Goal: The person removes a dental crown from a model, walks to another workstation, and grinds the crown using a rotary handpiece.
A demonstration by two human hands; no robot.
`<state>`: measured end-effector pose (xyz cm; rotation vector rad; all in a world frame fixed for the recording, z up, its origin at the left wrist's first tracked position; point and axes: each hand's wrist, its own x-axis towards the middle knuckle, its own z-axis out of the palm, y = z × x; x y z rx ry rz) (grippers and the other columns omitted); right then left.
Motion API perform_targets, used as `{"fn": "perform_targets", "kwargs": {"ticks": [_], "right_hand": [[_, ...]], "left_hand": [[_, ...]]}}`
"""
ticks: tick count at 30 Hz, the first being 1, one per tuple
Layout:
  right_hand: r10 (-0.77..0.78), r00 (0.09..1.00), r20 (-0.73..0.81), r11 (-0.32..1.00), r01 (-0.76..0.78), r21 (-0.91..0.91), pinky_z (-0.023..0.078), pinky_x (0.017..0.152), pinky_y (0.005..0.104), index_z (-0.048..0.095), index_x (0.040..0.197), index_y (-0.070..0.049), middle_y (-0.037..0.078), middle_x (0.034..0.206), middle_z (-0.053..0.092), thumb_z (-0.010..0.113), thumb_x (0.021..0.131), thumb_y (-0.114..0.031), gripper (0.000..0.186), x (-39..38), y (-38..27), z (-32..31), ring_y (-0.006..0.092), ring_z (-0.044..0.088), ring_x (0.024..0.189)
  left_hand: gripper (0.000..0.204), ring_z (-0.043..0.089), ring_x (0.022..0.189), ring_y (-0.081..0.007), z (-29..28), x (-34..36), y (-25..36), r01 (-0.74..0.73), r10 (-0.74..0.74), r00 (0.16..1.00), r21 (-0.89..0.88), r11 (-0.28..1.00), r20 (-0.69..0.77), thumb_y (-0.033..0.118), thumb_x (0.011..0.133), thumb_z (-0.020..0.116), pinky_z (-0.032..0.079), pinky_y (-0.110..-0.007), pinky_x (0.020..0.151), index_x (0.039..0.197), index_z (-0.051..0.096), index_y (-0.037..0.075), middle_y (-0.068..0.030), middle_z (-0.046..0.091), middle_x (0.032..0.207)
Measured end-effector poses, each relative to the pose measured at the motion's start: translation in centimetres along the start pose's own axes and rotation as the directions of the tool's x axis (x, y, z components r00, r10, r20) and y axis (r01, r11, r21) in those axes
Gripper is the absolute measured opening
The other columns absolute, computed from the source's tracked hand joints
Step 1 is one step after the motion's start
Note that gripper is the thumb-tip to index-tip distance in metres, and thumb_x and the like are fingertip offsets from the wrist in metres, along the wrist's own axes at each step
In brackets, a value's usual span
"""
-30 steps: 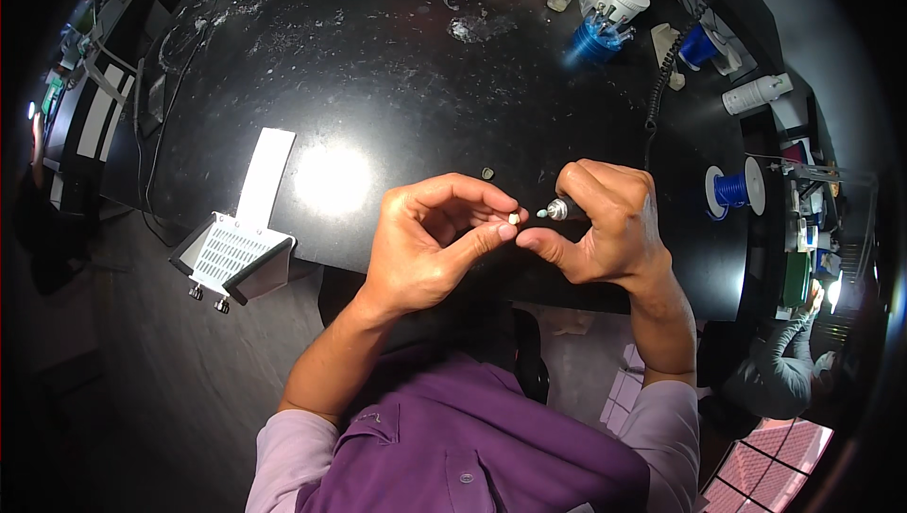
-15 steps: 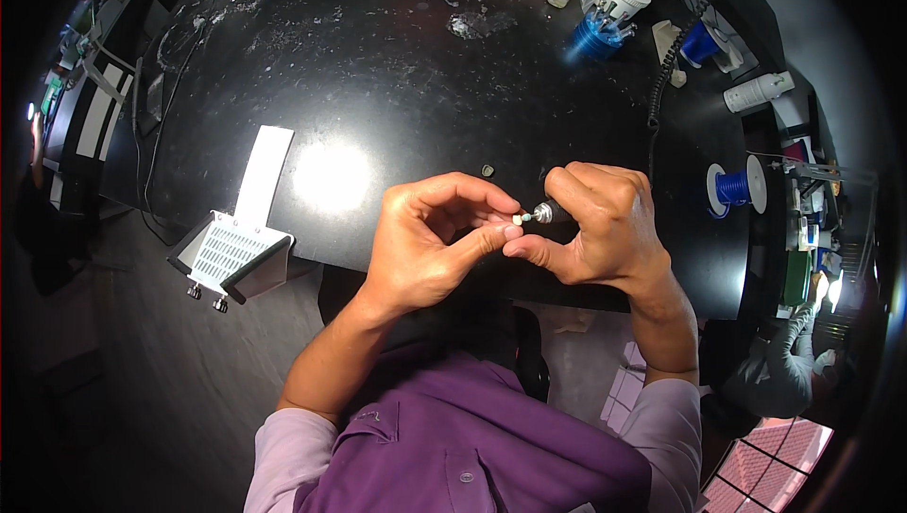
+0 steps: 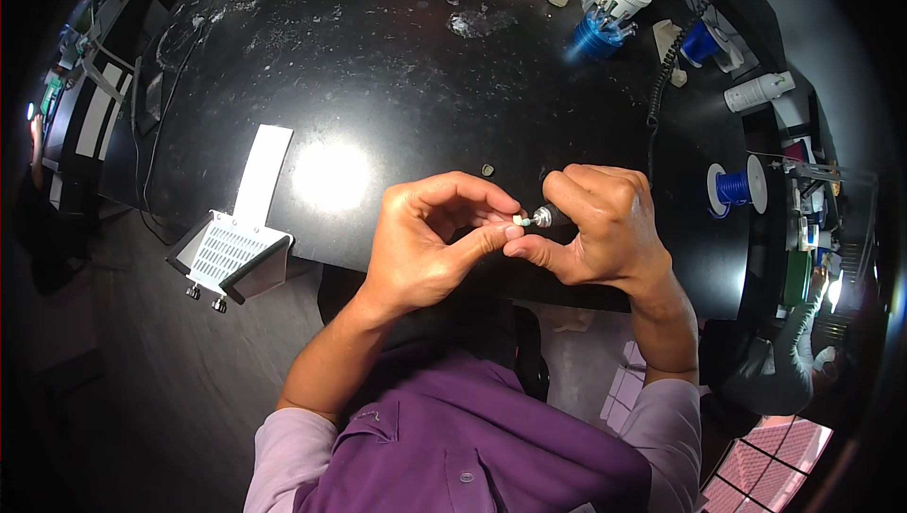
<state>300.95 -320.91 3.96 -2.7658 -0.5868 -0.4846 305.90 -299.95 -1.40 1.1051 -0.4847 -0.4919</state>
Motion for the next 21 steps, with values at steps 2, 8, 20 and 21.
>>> {"fn": "perform_targets", "kwargs": {"ticks": [2,8,20,21], "right_hand": [[-0.002,1.0,0.005,1.0,0.002,-0.005,0.036,0.04,0.0343,0.052,0.063,-0.009,0.003,0.052,0.043,0.076,0.078,-0.07,0.067,0.04,0.0,-0.06,0.0197,0.048,0.042],[-0.006,1.0,-0.015,1.0,0.006,-0.013,0.036,0.04,0.0342,0.051,0.062,-0.009,0.003,0.052,0.043,0.074,0.078,-0.071,0.068,0.06,0.12,0.04,0.0196,0.049,0.041],[-0.01,1.0,-0.004,1.0,0.01,-0.014,0.036,0.04,0.0344,0.049,0.06,-0.01,0.003,0.05,0.041,0.074,0.078,-0.073,0.07,0.06,0.06,-0.02,0.0194,0.047,0.04],[-0.007,1.0,0.009,1.0,0.007,-0.018,0.036,0.04,0.0344,0.049,0.06,-0.01,0.003,0.05,0.041,0.074,0.078,-0.073,0.07,0.05,0.05,-0.05,0.0193,0.047,0.04]], "left_hand": [[0.017,0.072,0.091,-0.0142,0.01,-0.02,0.02,0.002,-0.002,1.0,0.002,1.0,0.001,-0.006,0.088,0.077,0.059,-0.027,0.086,0.104,0.072,-0.005,-0.01,0.073,0.097],[0.017,0.072,0.09,-0.014,0.01,0.0,-0.1,0.007,-0.007,1.0,-0.022,1.0,-0.005,-0.006,0.087,0.078,0.059,-0.027,0.085,0.103,0.072,-0.005,-0.0097,0.073,0.096],[0.017,0.072,0.09,-0.0141,-0.06,-0.05,-0.17,0.001,-0.002,1.0,-0.024,1.0,-0.004,-0.006,0.088,0.078,0.059,-0.027,0.085,0.103,0.071,-0.005,-0.0097,0.073,0.096],[0.017,0.072,0.09,-0.0141,-0.02,-0.07,-0.18,0.006,-0.006,1.0,-0.025,1.0,-0.006,-0.006,0.087,0.078,0.059,-0.027,0.085,0.103,0.071,-0.005,-0.0097,0.073,0.096]]}}
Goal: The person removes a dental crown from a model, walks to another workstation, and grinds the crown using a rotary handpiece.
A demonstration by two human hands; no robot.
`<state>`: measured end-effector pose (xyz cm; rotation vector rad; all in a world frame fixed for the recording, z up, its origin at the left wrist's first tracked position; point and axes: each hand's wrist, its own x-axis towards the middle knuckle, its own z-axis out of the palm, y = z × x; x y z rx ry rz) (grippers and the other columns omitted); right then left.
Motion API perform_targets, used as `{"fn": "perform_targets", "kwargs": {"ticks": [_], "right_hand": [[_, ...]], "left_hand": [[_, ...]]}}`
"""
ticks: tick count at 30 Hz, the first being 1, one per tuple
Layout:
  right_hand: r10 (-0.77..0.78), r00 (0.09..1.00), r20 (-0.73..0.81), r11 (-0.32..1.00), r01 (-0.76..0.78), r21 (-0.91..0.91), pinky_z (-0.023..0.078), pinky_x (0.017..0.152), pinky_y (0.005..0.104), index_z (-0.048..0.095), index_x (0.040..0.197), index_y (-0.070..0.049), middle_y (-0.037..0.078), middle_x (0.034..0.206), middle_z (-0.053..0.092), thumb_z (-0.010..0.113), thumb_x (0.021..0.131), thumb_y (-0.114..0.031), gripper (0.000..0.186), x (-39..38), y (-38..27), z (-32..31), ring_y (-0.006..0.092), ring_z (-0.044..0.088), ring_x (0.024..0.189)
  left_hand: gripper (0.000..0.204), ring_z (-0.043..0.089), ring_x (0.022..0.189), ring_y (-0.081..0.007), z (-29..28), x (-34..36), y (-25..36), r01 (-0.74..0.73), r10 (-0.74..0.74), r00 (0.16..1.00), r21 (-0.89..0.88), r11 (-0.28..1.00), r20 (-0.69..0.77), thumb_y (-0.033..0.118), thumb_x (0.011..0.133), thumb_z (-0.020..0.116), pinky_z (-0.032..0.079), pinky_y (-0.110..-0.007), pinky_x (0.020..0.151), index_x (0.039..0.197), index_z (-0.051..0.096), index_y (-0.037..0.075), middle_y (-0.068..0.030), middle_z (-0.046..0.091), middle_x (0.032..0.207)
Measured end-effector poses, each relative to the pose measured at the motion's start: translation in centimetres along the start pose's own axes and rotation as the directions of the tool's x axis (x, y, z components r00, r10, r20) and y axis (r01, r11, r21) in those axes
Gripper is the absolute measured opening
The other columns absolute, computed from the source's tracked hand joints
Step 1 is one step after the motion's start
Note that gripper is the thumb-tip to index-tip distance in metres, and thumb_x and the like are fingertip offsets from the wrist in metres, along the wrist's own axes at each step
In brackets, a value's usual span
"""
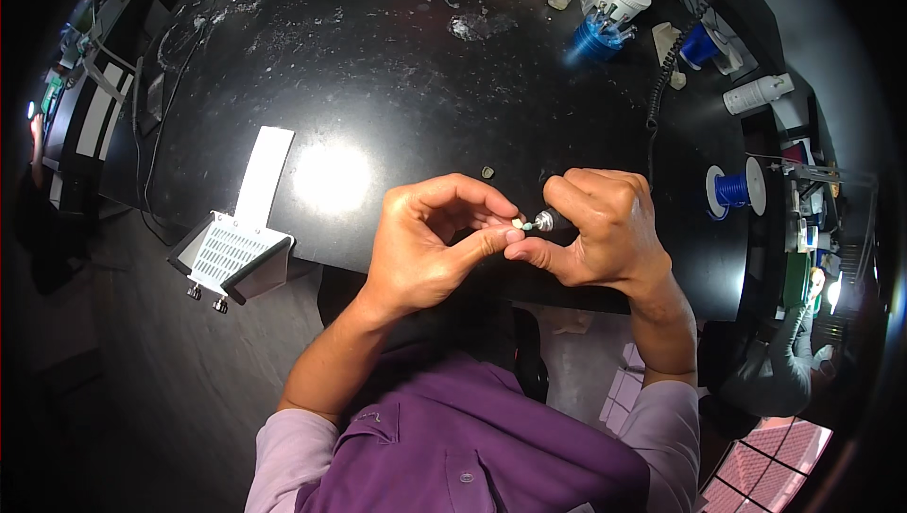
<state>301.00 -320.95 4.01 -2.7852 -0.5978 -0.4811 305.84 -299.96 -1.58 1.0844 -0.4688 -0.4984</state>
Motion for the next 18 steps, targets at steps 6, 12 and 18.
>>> {"fn": "perform_targets", "kwargs": {"ticks": [6,12,18], "right_hand": [[0.006,0.999,-0.033,1.0,-0.006,-0.008,0.035,0.04,0.0338,0.049,0.06,-0.01,0.002,0.05,0.041,0.075,0.076,-0.072,0.07,-0.01,0.03,-0.09,0.0187,0.047,0.04],[0.01,1.0,-0.022,1.0,-0.01,-0.016,0.036,0.04,0.0334,0.05,0.061,-0.01,0.002,0.052,0.043,0.076,0.075,-0.072,0.069,0.04,-0.04,-0.19,0.0189,0.048,0.041],[0.013,1.0,-0.021,1.0,-0.013,-0.002,0.037,0.041,0.0337,0.051,0.062,-0.01,0.003,0.052,0.044,0.077,0.075,-0.071,0.068,0.04,-0.08,-0.08,0.0194,0.049,0.041]], "left_hand": [[0.015,0.073,0.091,-0.0155,0.04,0.18,-0.15,-0.024,0.025,1.0,-0.03,0.999,0.005,-0.008,0.087,0.077,0.06,-0.028,0.085,0.099,0.07,-0.004,-0.012,0.074,0.097],[0.013,0.073,0.094,-0.0181,0.03,0.18,-0.07,-0.043,0.044,0.999,-0.029,0.999,0.014,-0.01,0.088,0.075,0.06,-0.03,0.086,0.098,0.068,-0.004,-0.0158,0.074,0.101],[0.013,0.073,0.095,-0.0189,0.02,0.22,-0.21,-0.063,0.063,0.998,-0.037,0.997,0.018,-0.011,0.088,0.074,0.061,-0.031,0.088,0.097,0.068,-0.004,-0.0171,0.074,0.102]]}}
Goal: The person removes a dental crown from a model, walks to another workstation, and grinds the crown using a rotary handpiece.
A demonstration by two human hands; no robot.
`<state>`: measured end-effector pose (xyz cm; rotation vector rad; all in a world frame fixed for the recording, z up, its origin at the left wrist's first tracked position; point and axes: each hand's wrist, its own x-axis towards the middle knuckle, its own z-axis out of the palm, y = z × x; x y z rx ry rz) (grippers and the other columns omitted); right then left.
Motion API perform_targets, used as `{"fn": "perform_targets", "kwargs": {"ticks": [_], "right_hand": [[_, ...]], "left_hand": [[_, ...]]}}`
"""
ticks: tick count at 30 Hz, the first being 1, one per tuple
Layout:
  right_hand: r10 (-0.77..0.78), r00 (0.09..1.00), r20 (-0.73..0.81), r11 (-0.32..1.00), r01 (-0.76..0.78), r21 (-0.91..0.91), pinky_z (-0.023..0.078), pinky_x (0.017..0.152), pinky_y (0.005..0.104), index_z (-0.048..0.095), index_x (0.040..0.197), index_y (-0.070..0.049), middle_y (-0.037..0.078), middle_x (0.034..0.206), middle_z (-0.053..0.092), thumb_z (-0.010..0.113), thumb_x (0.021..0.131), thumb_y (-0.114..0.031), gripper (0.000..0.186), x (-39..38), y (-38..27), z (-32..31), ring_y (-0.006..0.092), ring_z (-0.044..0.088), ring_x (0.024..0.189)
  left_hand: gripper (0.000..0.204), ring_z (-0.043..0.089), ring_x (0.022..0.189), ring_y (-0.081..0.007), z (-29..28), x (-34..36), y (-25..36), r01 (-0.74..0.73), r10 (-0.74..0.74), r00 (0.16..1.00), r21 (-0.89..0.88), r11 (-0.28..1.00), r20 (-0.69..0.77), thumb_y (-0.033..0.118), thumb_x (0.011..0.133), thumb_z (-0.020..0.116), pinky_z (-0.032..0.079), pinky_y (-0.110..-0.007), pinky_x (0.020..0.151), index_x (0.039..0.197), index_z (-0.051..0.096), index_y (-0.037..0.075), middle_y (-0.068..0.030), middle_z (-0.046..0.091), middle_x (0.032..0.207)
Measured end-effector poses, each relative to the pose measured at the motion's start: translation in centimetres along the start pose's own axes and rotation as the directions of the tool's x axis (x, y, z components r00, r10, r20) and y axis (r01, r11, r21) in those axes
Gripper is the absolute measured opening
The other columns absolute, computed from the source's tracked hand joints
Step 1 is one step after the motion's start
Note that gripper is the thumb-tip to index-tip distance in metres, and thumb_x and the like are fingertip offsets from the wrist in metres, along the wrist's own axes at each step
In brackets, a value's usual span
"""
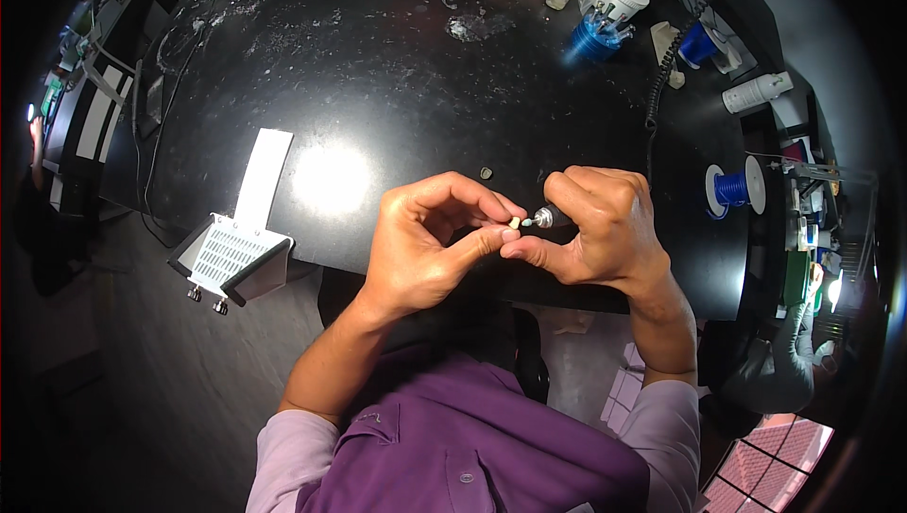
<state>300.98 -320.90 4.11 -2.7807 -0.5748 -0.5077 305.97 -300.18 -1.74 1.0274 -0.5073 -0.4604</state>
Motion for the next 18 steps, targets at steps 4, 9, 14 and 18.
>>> {"fn": "perform_targets", "kwargs": {"ticks": [4,9,14,18], "right_hand": [[-0.004,1.0,0.004,1.0,0.004,-0.007,0.037,0.041,0.0337,0.05,0.062,-0.01,0.003,0.052,0.044,0.077,0.075,-0.07,0.068,-0.05,0.07,-0.02,0.0195,0.049,0.041],[0.0,1.0,0.002,1.0,0.0,0.007,0.036,0.04,0.0336,0.049,0.061,-0.009,0.003,0.051,0.043,0.076,0.076,-0.071,0.069,-0.12,0.11,0.07,0.0192,0.047,0.04],[-0.008,1.0,-0.009,1.0,0.008,-0.005,0.036,0.039,0.0335,0.048,0.06,-0.009,0.003,0.05,0.042,0.075,0.077,-0.072,0.07,-0.03,0.09,0.0,0.019,0.047,0.039],[-0.006,1.0,-0.012,1.0,0.006,-0.001,0.036,0.04,0.0338,0.048,0.06,-0.009,0.003,0.051,0.042,0.074,0.077,-0.073,0.071,-0.06,0.12,0.03,0.019,0.047,0.04]], "left_hand": [[0.013,0.073,0.095,-0.0189,0.04,0.01,0.14,0.003,-0.003,1.0,0.014,1.0,-0.001,-0.011,0.087,0.074,0.061,-0.031,0.088,0.096,0.067,-0.004,-0.0172,0.074,0.102],[0.013,0.073,0.095,-0.0186,0.03,0.01,0.12,0.005,-0.005,1.0,0.008,1.0,-0.004,-0.011,0.087,0.075,0.061,-0.031,0.087,0.096,0.067,-0.004,-0.0167,0.074,0.101],[0.014,0.073,0.094,-0.0185,0.06,0.08,0.21,0.0,0.0,1.0,0.003,1.0,-0.008,-0.01,0.086,0.076,0.061,-0.031,0.086,0.094,0.068,-0.004,-0.0159,0.074,0.099],[0.013,0.073,0.094,-0.0189,0.04,0.08,0.16,-0.012,0.012,1.0,0.022,1.0,-0.004,-0.01,0.086,0.077,0.061,-0.031,0.086,0.092,0.068,-0.004,-0.0163,0.074,0.099]]}}
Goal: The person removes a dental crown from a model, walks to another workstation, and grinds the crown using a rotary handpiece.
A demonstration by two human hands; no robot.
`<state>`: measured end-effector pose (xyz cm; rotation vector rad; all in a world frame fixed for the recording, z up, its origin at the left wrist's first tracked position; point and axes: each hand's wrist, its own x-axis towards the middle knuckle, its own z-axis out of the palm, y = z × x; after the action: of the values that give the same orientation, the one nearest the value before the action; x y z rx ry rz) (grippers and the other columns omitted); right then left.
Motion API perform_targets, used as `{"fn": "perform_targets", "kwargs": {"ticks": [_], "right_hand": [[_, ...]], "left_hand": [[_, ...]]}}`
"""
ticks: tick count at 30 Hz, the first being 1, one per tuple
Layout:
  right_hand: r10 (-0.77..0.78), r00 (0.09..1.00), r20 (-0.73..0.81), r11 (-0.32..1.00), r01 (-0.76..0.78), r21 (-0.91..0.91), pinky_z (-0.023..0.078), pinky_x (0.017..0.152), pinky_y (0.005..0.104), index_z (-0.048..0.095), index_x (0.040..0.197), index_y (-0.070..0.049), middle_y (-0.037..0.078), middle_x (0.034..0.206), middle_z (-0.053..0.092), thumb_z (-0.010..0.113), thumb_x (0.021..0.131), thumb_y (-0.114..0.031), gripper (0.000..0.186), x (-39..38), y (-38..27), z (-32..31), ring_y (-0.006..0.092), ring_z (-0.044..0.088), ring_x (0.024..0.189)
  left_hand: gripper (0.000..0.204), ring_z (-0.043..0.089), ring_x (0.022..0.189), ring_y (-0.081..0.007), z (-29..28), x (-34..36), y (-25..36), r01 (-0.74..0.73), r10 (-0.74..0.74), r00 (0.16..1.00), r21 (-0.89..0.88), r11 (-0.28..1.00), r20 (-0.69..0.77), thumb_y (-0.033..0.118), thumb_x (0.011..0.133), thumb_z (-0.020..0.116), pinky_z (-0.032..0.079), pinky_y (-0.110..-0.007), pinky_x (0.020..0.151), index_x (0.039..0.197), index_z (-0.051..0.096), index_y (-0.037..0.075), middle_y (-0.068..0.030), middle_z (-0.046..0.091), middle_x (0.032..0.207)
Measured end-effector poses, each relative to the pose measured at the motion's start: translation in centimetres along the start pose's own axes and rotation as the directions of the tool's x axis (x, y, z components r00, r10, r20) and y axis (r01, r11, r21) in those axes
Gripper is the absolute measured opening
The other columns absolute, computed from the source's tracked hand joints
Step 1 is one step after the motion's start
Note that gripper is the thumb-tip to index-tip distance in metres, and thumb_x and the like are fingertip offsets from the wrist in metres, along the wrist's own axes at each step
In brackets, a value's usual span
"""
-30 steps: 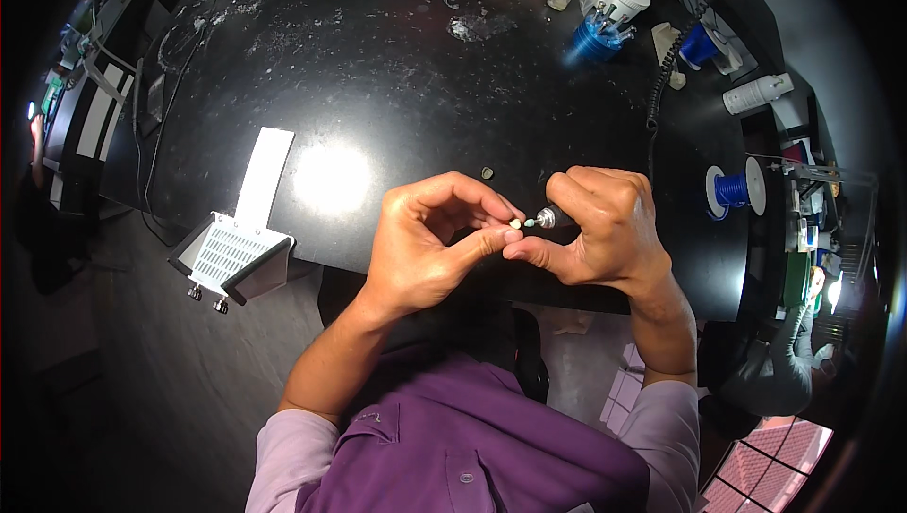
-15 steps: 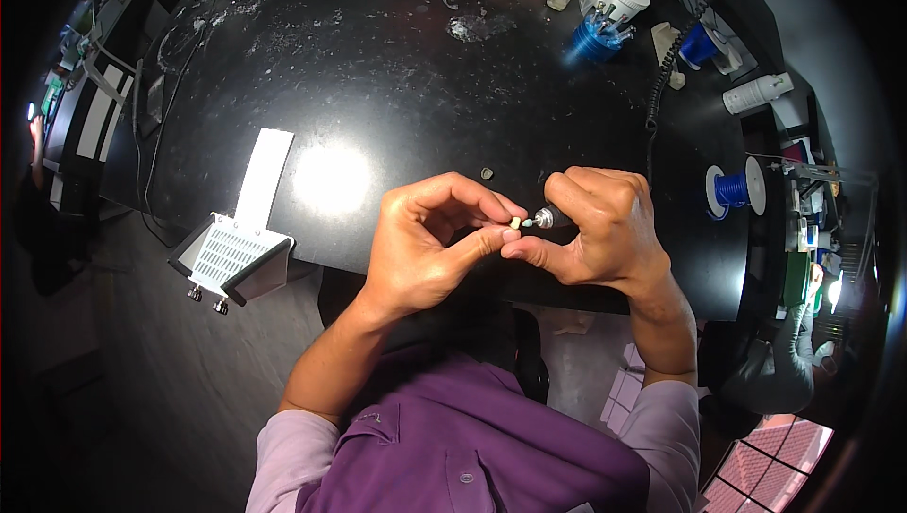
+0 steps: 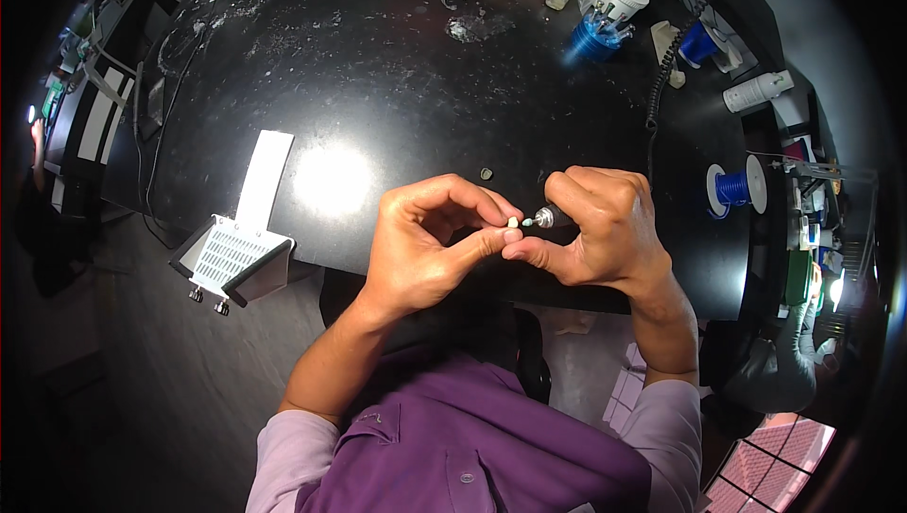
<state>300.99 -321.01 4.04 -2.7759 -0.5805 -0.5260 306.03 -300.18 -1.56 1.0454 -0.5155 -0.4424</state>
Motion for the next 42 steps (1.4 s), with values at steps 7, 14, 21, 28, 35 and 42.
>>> {"fn": "perform_targets", "kwargs": {"ticks": [7,14,21,28,35,42], "right_hand": [[0.002,1.0,0.011,1.0,-0.002,0.005,0.037,0.04,0.0339,0.05,0.061,-0.009,0.003,0.051,0.043,0.074,0.077,-0.073,0.071,0.01,-0.03,-0.14,0.0193,0.048,0.04],[0.028,0.999,0.027,1.0,-0.028,0.012,0.038,0.041,0.0348,0.052,0.064,-0.008,0.004,0.053,0.045,0.077,0.076,-0.071,0.068,-0.03,-0.02,-0.14,0.0205,0.05,0.042],[0.049,0.998,0.037,0.999,-0.049,-0.001,0.039,0.041,0.0345,0.053,0.065,-0.008,0.004,0.053,0.045,0.078,0.075,-0.07,0.068,-0.07,-0.01,-0.16,0.0205,0.051,0.042],[0.059,0.997,0.044,0.998,-0.058,-0.007,0.04,0.042,0.0346,0.053,0.065,-0.008,0.004,0.053,0.046,0.078,0.075,-0.07,0.068,-0.09,-0.01,-0.21,0.0209,0.052,0.043],[0.048,0.998,0.044,0.999,-0.047,-0.004,0.04,0.042,0.035,0.055,0.068,-0.007,0.004,0.053,0.047,0.074,0.078,-0.072,0.068,-0.12,0.02,-0.14,0.0211,0.053,0.043],[0.036,0.998,0.058,0.999,-0.035,-0.016,0.039,0.042,0.0342,0.053,0.066,-0.008,0.004,0.053,0.045,0.072,0.08,-0.072,0.069,-0.12,0.1,-0.22,0.0199,0.051,0.043]], "left_hand": [[0.012,0.073,0.092,-0.019,-0.03,0.02,-0.19,-0.033,0.033,0.999,0.026,0.999,0.002,-0.01,0.085,0.078,0.062,-0.032,0.085,0.092,0.069,-0.005,-0.016,0.074,0.098],[0.013,0.073,0.091,-0.0177,-0.04,-0.07,-0.17,-0.009,0.01,1.0,0.054,0.998,-0.017,-0.009,0.085,0.078,0.061,-0.03,0.084,0.093,0.07,-0.004,-0.0144,0.074,0.097],[0.013,0.073,0.09,-0.0167,0.2,-0.11,-0.22,-0.042,0.045,0.998,0.084,0.996,-0.036,-0.007,0.085,0.08,0.061,-0.029,0.082,0.094,0.07,-0.004,-0.0129,0.074,0.096],[0.014,0.073,0.089,-0.016,0.34,-0.25,0.37,0.003,0.009,0.998,0.177,0.984,-0.065,-0.006,0.085,0.08,0.061,-0.028,0.081,0.097,0.072,-0.004,-0.0106,0.073,0.094],[0.016,0.073,0.082,-0.0149,0.63,-0.16,0.17,-0.002,0.016,0.994,0.131,0.991,-0.106,-0.005,0.083,0.083,0.059,-0.027,0.075,0.095,0.073,-0.003,-0.0111,0.075,0.088],[0.016,0.073,0.081,-0.0145,0.59,-0.19,0.19,0.01,0.006,0.995,0.152,0.988,-0.104,-0.005,0.083,0.082,0.059,-0.027,0.075,0.096,0.073,-0.003,-0.0111,0.075,0.088]]}}
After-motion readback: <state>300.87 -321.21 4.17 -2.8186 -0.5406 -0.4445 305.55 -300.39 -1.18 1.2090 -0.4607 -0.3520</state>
